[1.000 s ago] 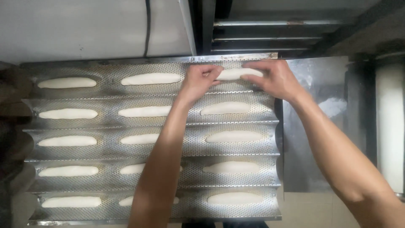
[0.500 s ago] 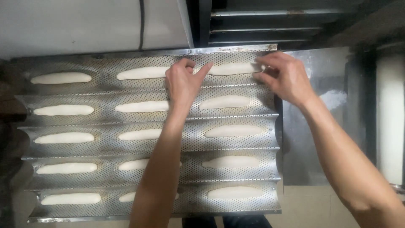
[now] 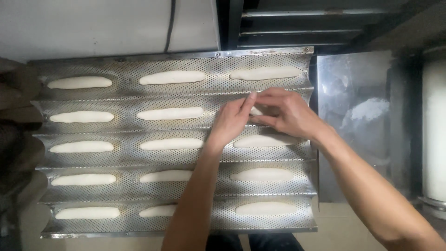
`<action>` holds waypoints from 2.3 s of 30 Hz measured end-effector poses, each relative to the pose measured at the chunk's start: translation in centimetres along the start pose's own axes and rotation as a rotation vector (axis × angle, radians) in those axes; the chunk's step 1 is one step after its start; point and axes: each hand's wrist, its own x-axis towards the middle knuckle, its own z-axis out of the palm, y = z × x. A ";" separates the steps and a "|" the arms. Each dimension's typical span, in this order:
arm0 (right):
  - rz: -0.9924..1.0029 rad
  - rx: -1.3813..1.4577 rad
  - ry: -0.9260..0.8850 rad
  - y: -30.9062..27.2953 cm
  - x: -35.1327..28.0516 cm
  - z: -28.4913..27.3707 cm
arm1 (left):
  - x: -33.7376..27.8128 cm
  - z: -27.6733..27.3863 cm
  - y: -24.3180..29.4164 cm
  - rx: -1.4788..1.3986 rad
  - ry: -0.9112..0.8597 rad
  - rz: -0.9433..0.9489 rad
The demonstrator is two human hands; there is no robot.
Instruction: Moving baking trays and adjusting the placement of dough pieces on them in a bakery
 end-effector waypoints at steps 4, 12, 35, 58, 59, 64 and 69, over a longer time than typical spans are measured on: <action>0.140 -0.204 0.013 2.8 -2.6 0.3 | 0.9 1.0 -1.4 -0.082 0.079 0.109; 0.260 0.468 0.162 4.0 -4.3 -1.5 | 1.6 0.3 -2.2 -0.493 0.015 0.219; 0.156 -0.073 0.159 -1.4 -7.1 1.7 | -3.6 0.5 -4.7 -0.144 0.323 0.053; 0.285 0.602 0.088 1.0 -10.7 0.9 | -5.8 3.6 -3.1 -0.483 -0.031 0.168; 0.286 0.602 0.085 0.9 -11.0 0.9 | -5.6 3.6 -3.3 -0.486 -0.030 0.166; 0.319 0.130 0.059 1.5 -11.8 1.4 | -4.3 3.3 -5.4 -0.124 0.002 0.022; 0.296 -0.109 0.106 2.6 -12.6 2.0 | -4.7 3.5 -6.3 -0.055 0.191 -0.131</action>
